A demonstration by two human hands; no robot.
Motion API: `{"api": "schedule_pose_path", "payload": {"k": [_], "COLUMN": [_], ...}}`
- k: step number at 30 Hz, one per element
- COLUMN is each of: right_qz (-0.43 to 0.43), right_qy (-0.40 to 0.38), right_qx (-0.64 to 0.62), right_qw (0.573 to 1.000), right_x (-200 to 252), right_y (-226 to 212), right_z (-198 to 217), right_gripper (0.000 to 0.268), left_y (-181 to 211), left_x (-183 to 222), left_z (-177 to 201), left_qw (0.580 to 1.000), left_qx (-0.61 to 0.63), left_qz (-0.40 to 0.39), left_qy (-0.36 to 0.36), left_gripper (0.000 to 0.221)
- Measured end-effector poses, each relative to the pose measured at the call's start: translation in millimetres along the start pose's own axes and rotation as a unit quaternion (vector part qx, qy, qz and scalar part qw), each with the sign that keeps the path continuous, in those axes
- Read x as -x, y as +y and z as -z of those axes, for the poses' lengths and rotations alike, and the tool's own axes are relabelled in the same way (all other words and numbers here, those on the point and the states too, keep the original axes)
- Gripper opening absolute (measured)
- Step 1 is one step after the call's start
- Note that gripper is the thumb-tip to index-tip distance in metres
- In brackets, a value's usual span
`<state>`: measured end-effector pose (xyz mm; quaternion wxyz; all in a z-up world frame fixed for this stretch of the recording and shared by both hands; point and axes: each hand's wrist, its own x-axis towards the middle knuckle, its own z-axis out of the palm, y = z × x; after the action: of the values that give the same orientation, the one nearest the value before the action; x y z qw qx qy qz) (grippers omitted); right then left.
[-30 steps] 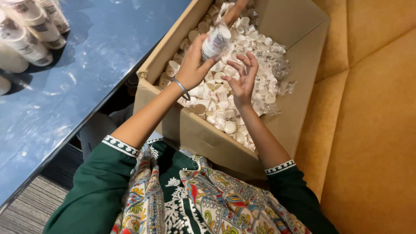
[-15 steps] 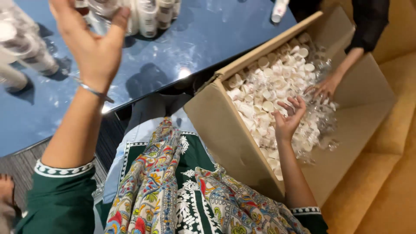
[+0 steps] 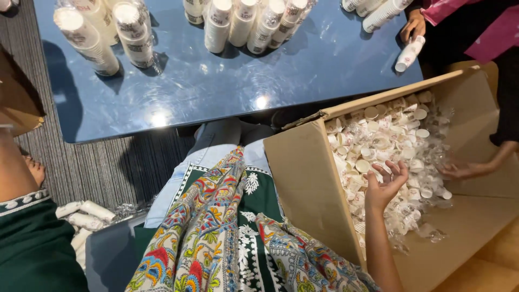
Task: Sorting small paper cups from a cardboard box and arranging them in stacks on a table.
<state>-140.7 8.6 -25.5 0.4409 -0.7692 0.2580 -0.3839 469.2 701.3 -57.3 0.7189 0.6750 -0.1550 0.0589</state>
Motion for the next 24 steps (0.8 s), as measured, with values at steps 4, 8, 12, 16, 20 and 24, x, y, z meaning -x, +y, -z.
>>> {"api": "schedule_pose_path", "payload": {"k": [4,8,12,16,20,24], "right_qz": [-0.004,-0.007,-0.006,-0.028,-0.026,-0.034], "right_qy": [-0.002,-0.006,-0.009,-0.001,-0.005,-0.002], "right_qx": [0.011,0.021,0.018,0.041,0.022,0.022], "right_qw": [1.0,1.0,1.0,0.999,0.999,0.999], "right_x": [0,0,-1,-1,-1,0], "right_y": [0,-5,-7,-8,-8,-5], "right_z": [-1,-1,-1,-3,-3,0], "right_gripper": [0.079,0.078,0.078,0.076,0.076,0.076], "left_y": [-17,62,58,43,62,43], "left_x": [14,51,48,38,36,33], "left_z": [13,-46,-48,-43,-55,-46], "left_qw": [0.998,0.983,0.905,0.921,0.913,0.931], "left_qx": [0.041,-0.101,-0.35,-0.34,-0.336,-0.317], "left_qz": [0.053,-0.151,-0.24,-0.191,-0.231,-0.18], "left_qy": [-0.021,-0.035,-0.003,-0.014,-0.028,-0.029], "left_gripper": [0.03,0.064,0.062,0.063,0.065,0.071]}}
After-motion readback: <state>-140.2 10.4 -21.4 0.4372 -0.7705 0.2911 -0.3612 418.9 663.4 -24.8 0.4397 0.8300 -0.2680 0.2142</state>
